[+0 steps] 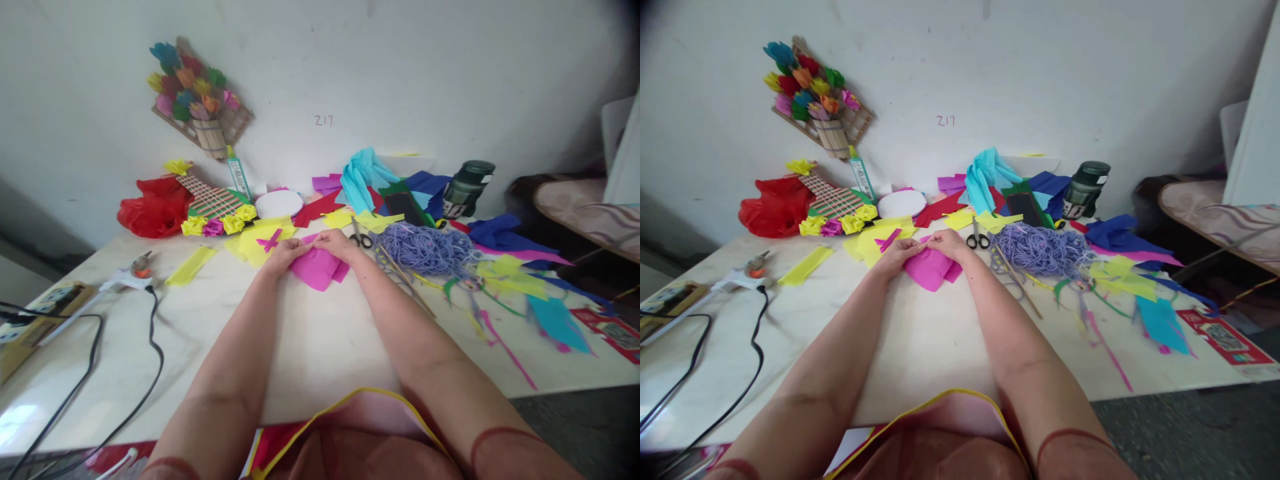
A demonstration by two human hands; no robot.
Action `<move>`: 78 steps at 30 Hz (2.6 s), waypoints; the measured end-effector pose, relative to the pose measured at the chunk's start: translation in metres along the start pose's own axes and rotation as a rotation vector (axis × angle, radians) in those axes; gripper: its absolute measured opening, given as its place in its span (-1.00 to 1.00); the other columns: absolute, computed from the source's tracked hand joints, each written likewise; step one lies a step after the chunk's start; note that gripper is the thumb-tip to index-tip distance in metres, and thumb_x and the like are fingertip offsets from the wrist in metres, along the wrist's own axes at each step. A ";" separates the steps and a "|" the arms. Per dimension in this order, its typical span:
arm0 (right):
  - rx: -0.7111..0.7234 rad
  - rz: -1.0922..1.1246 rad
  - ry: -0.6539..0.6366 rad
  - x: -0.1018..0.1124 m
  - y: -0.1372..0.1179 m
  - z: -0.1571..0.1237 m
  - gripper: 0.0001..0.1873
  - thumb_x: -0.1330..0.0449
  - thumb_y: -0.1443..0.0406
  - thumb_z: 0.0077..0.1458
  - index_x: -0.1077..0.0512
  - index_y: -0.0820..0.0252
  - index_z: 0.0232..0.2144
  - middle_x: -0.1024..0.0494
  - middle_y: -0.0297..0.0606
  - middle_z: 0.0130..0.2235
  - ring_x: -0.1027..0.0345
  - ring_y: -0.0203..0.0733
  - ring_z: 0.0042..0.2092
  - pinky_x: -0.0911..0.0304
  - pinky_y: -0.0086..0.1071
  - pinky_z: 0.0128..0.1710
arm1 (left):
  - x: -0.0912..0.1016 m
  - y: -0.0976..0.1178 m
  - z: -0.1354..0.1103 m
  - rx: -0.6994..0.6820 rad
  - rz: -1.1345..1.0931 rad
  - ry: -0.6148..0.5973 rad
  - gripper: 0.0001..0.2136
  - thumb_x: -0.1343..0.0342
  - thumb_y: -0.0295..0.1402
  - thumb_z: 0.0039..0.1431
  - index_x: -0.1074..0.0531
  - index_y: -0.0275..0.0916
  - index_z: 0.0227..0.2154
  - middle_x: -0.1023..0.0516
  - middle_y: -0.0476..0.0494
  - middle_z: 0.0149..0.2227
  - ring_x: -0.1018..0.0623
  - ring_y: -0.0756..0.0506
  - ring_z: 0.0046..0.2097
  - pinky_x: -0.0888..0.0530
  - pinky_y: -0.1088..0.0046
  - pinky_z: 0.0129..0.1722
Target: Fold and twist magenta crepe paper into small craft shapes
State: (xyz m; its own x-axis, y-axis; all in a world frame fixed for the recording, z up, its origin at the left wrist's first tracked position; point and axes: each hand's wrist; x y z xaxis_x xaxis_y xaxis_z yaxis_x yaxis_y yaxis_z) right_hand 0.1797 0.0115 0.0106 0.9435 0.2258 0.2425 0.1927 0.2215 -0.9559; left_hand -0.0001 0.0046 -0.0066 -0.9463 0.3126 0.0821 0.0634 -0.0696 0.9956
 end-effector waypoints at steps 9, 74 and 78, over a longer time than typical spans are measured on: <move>-0.090 0.046 -0.006 0.003 -0.004 -0.007 -0.79 -0.23 0.19 -0.15 -0.41 0.24 -0.52 -0.39 -0.41 -0.57 -0.19 -0.35 -0.52 -0.07 -0.47 -0.51 | -0.006 0.007 -0.002 -0.004 0.037 0.095 -0.66 -0.31 -0.12 -0.21 -0.38 -0.29 -0.54 -0.32 0.07 -0.64 -0.23 0.10 -0.61 -0.10 0.56 -0.62; -0.251 0.266 0.134 -0.004 -0.013 -0.005 -0.70 -0.36 0.44 -0.36 -0.47 0.24 -0.43 -0.56 -0.33 -0.44 -0.40 -0.26 -0.41 -0.35 -0.36 -0.35 | -0.011 0.007 0.000 -0.048 0.026 0.213 -0.65 -0.24 -0.06 -0.12 -0.28 -0.23 -0.56 -0.23 0.08 -0.64 -0.20 0.08 -0.59 -0.09 0.52 -0.60; -0.228 0.264 0.057 -0.002 -0.015 -0.007 -0.70 -0.36 0.44 -0.37 -0.48 0.24 -0.43 -0.56 -0.33 -0.43 -0.40 -0.26 -0.41 -0.34 -0.38 -0.35 | -0.006 0.000 0.003 -0.070 -0.035 0.190 -0.67 -0.22 -0.08 -0.10 -0.30 -0.24 -0.57 -0.24 0.07 -0.63 -0.22 0.07 -0.59 -0.09 0.52 -0.60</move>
State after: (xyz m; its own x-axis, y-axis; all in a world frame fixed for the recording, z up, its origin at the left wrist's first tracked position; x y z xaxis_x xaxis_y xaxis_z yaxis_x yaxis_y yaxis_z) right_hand 0.1765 0.0012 0.0228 0.9812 0.1918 -0.0215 -0.0108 -0.0566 -0.9983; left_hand 0.0068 0.0050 -0.0068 -0.9907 0.1323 0.0306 0.0133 -0.1298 0.9914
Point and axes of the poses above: each hand's wrist, its own z-axis towards the middle knuckle, its own x-axis out of the back of the hand, y = z × x
